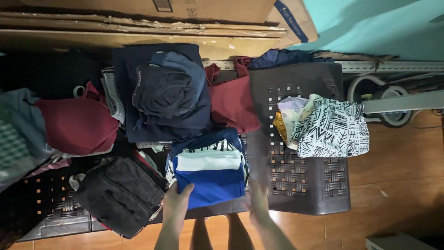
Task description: Sort various items of clothing from a pile onto different stacks on a bench.
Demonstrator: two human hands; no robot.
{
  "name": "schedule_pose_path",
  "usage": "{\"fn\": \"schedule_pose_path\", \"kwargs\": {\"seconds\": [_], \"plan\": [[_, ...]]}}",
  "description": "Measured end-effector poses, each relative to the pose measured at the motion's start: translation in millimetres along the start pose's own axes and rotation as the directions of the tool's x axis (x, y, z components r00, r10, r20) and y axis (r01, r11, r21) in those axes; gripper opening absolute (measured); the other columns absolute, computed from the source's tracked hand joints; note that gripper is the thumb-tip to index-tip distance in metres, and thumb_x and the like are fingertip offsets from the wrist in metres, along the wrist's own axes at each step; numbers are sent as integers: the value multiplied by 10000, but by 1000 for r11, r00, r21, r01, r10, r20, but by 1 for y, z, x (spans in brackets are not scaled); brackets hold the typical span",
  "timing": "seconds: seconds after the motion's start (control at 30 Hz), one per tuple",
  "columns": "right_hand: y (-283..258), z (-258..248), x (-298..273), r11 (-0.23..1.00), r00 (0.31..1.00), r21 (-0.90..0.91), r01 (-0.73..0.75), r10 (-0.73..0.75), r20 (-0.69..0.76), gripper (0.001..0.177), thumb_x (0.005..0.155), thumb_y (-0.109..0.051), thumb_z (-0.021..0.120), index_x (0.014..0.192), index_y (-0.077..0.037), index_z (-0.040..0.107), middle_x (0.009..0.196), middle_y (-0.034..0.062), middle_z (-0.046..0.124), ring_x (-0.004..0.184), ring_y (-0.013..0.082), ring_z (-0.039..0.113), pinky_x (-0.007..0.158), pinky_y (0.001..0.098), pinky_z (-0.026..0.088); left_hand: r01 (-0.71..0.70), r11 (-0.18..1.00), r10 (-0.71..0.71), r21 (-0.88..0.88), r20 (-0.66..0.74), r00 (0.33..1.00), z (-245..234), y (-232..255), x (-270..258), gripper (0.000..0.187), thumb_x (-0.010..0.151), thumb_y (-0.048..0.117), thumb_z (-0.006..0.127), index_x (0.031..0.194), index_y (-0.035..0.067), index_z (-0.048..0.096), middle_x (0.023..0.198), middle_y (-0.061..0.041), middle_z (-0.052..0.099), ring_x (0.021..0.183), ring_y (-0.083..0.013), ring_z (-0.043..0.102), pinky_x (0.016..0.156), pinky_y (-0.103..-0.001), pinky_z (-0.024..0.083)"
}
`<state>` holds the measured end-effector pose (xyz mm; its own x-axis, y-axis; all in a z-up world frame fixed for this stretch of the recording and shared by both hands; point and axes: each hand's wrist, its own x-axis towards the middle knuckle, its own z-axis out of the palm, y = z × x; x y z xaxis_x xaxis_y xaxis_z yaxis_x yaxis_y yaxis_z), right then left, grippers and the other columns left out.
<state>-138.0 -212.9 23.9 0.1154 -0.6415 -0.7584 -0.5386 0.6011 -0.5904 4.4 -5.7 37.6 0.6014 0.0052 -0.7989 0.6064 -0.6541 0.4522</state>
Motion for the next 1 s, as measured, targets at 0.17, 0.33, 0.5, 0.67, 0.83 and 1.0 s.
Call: {"fn": "schedule_pose_path", "kwargs": {"seconds": [0.17,0.33,0.5,0.67,0.83,1.0], "plan": [[26,-11,-19,989,988,23,-144,145,-48,647,878,-394,683,1402,-82,466,1298,100,581,1217,260,584,989,447,474,114,722,142,-682,307,941,-3,31,-32,573,751,-51,588,1324,-35,577,1095,-194,720,950,-280,690,858,-381,571],[-21,-15,-44,877,914,346,-333,210,346,665,861,-440,689,1393,-65,554,1318,142,632,1268,301,574,1052,484,459,262,662,251,-702,538,804,-28,122,-80,807,658,-98,521,1443,76,467,1174,-137,664,1012,-263,652,854,-372,554],[-93,-22,-62,566,534,440,-697,-1,846,802,804,-505,695,1478,-94,553,1440,186,599,1313,410,567,1093,620,428,319,710,212,-628,622,754,-27,151,-59,874,618,-75,517,1468,121,471,1189,-133,669,1057,-279,642,873,-371,545],[-138,-30,-21,931,904,313,-186,37,426,463,952,-205,636,1374,-28,558,1192,193,667,1054,375,659,922,574,539,-102,867,204,-488,161,966,-9,93,25,520,828,45,579,1347,66,556,1336,-132,685,1094,-259,675,886,-409,566],[-212,19,-21,916,921,402,11,-166,353,426,939,-100,586,1359,-40,547,1221,158,670,1074,324,693,912,517,602,-483,874,486,53,-114,866,-11,72,17,383,840,40,612,1217,70,668,1260,-147,700,1193,-290,662,1026,-403,509],[-241,61,-3,833,817,548,81,-371,442,408,965,-60,552,1372,-36,529,1300,147,640,1156,326,669,981,534,568,-686,619,738,383,16,674,-2,60,13,464,748,23,619,1208,79,621,1318,-147,616,1235,-354,590,1031,-447,495]]}}
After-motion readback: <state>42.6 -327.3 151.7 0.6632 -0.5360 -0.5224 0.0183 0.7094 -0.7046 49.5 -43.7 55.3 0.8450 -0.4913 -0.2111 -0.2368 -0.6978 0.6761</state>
